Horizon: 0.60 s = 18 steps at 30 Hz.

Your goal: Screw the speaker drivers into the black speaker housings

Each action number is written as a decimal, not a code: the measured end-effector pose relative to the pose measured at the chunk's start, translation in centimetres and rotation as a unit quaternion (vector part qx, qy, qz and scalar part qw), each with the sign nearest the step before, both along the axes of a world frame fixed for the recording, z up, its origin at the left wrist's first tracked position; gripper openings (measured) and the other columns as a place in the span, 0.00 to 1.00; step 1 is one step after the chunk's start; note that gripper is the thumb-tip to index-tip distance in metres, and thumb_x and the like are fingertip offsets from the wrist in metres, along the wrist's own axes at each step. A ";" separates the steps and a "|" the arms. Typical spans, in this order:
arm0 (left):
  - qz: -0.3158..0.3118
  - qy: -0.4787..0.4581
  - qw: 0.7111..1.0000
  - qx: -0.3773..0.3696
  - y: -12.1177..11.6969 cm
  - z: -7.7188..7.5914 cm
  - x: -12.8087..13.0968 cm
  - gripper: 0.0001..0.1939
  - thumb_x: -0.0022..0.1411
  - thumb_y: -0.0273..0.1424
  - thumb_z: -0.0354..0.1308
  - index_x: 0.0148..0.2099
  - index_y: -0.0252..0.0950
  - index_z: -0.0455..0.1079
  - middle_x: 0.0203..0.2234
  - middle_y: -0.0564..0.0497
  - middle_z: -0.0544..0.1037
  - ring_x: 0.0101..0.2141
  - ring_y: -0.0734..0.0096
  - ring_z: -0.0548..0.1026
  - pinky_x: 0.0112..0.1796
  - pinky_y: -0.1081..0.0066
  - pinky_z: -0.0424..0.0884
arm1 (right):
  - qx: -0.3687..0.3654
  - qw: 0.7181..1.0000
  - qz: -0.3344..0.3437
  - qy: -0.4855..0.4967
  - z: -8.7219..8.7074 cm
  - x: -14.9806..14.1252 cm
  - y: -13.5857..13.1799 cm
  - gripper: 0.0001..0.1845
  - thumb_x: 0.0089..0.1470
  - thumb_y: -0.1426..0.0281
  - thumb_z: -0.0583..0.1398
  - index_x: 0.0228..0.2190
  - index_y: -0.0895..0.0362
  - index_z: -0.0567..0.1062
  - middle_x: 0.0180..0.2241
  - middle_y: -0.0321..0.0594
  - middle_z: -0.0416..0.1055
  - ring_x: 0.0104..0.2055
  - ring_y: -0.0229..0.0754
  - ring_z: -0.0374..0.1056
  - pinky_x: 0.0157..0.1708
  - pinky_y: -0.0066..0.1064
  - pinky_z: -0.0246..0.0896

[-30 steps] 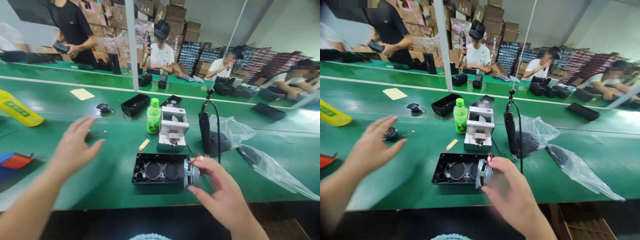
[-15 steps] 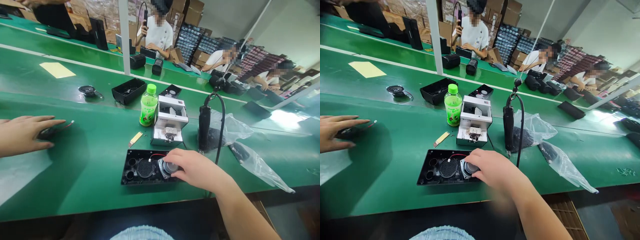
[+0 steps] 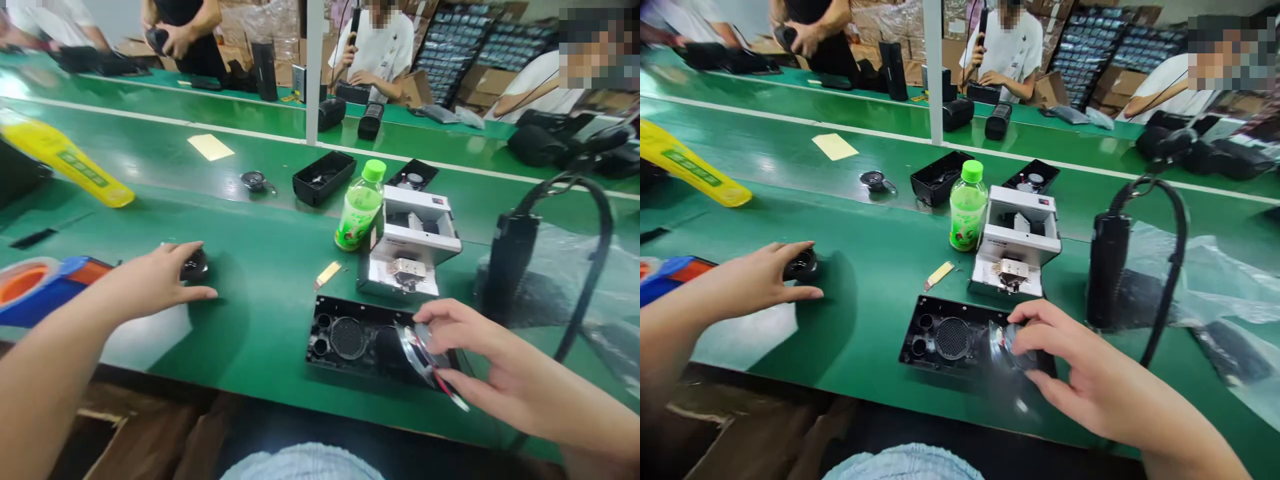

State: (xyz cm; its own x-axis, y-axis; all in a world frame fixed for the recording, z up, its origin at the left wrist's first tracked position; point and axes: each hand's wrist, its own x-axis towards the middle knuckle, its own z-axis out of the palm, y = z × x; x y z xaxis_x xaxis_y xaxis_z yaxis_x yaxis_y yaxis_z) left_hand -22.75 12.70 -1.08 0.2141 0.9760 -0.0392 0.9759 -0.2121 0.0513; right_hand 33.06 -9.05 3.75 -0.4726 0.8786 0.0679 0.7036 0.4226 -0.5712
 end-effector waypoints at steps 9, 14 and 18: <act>-0.006 -0.011 1.000 0.011 -0.9 1.8 1.8 0.45 0.65 0.64 0.59 0.68 0.33 0.74 0.50 0.41 0.83 0.55 0.37 0.80 0.59 0.41 0.76 | 0.042 0.997 -0.049 0.043 -0.3 -0.7 -0.3 0.16 0.68 0.68 0.66 0.55 0.45 0.76 0.56 0.48 0.78 0.51 0.48 0.80 0.48 0.39 0.83; -0.053 -0.215 0.975 -0.003 -3.1 -0.6 4.6 0.41 0.63 0.66 0.55 0.65 0.43 0.66 0.62 0.47 0.81 0.55 0.52 0.83 0.58 0.49 0.81 | -0.025 0.998 -0.062 -0.021 1.5 -2.2 0.1 0.17 0.68 0.67 0.66 0.56 0.50 0.77 0.55 0.45 0.79 0.49 0.44 0.79 0.50 0.38 0.81; -0.070 -0.336 0.939 -0.014 -6.9 -3.3 6.7 0.25 0.66 0.54 0.57 0.57 0.47 0.60 0.70 0.46 0.76 0.62 0.57 0.81 0.57 0.56 0.82 | -0.051 0.991 -0.079 -0.090 1.4 -3.5 0.8 0.18 0.69 0.64 0.66 0.58 0.50 0.78 0.56 0.44 0.79 0.48 0.45 0.81 0.52 0.41 0.81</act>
